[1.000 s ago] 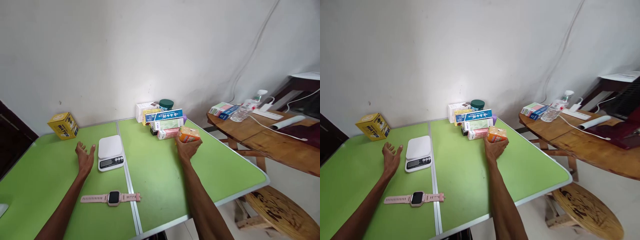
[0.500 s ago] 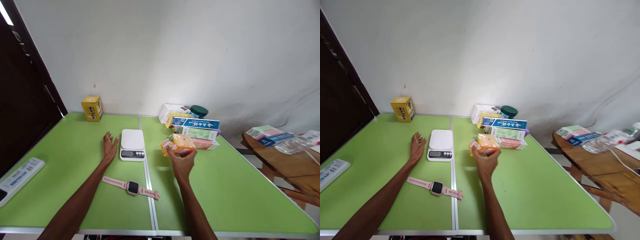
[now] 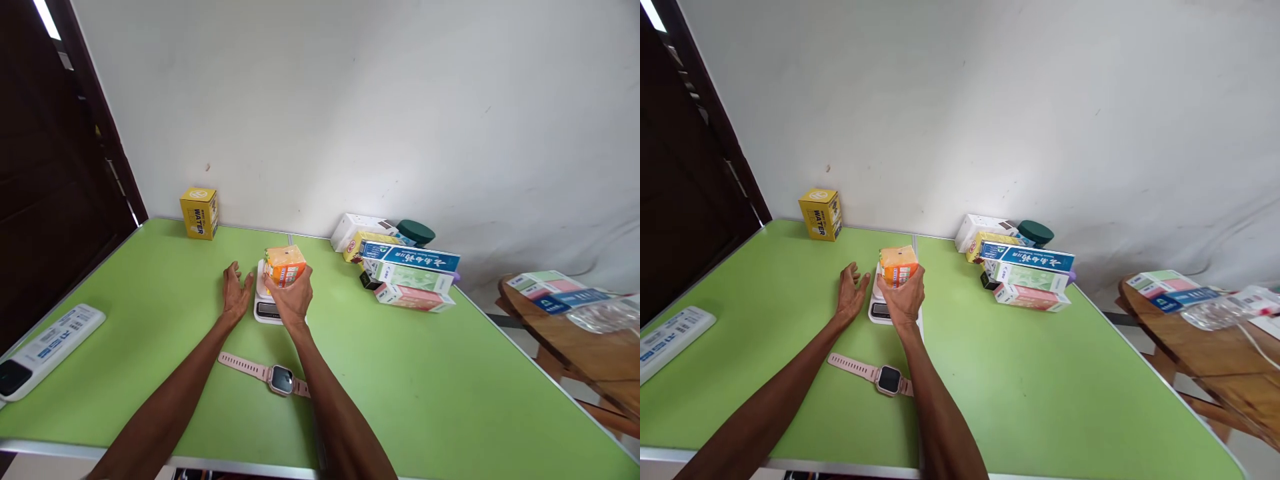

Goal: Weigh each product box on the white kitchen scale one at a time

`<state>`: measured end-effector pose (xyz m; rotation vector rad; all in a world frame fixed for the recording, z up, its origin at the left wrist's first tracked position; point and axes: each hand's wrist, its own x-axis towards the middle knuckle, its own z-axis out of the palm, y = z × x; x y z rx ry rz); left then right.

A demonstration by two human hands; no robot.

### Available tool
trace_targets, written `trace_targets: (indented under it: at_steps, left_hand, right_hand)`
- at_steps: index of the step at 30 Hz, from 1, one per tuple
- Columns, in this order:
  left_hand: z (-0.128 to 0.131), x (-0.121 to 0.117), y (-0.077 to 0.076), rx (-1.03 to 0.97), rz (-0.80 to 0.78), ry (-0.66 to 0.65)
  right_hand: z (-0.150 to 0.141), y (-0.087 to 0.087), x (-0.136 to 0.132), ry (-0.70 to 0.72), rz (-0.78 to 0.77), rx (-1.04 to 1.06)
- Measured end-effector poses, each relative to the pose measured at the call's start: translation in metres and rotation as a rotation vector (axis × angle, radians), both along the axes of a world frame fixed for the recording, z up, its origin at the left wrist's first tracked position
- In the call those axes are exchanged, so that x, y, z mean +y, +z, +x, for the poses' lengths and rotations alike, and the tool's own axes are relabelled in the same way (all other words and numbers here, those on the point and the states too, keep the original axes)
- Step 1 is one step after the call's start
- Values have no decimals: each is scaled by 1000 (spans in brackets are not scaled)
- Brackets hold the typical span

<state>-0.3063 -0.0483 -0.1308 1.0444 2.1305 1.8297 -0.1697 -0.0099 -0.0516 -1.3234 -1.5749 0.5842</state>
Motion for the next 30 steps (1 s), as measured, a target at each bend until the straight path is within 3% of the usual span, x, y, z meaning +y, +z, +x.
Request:
trace_targets:
  at_steps: [8, 12, 17, 23, 30]
  left_hand:
    - [0, 1, 1, -10, -2, -9]
    - [-1, -1, 2, -10, -1, -15]
    - [3, -8, 6, 88, 48, -36]
    - [15, -15, 13, 308, 83, -122]
    - [0, -17, 17, -1, 26, 16]
  right_hand:
    - [-4, -13, 7, -58, 30, 13]
    - [4, -20, 9, 49, 38, 72]
    - [51, -30, 23, 254, 75, 164]
    - [108, -51, 46, 243, -101, 146]
    - [114, -55, 53, 152, -102, 206]
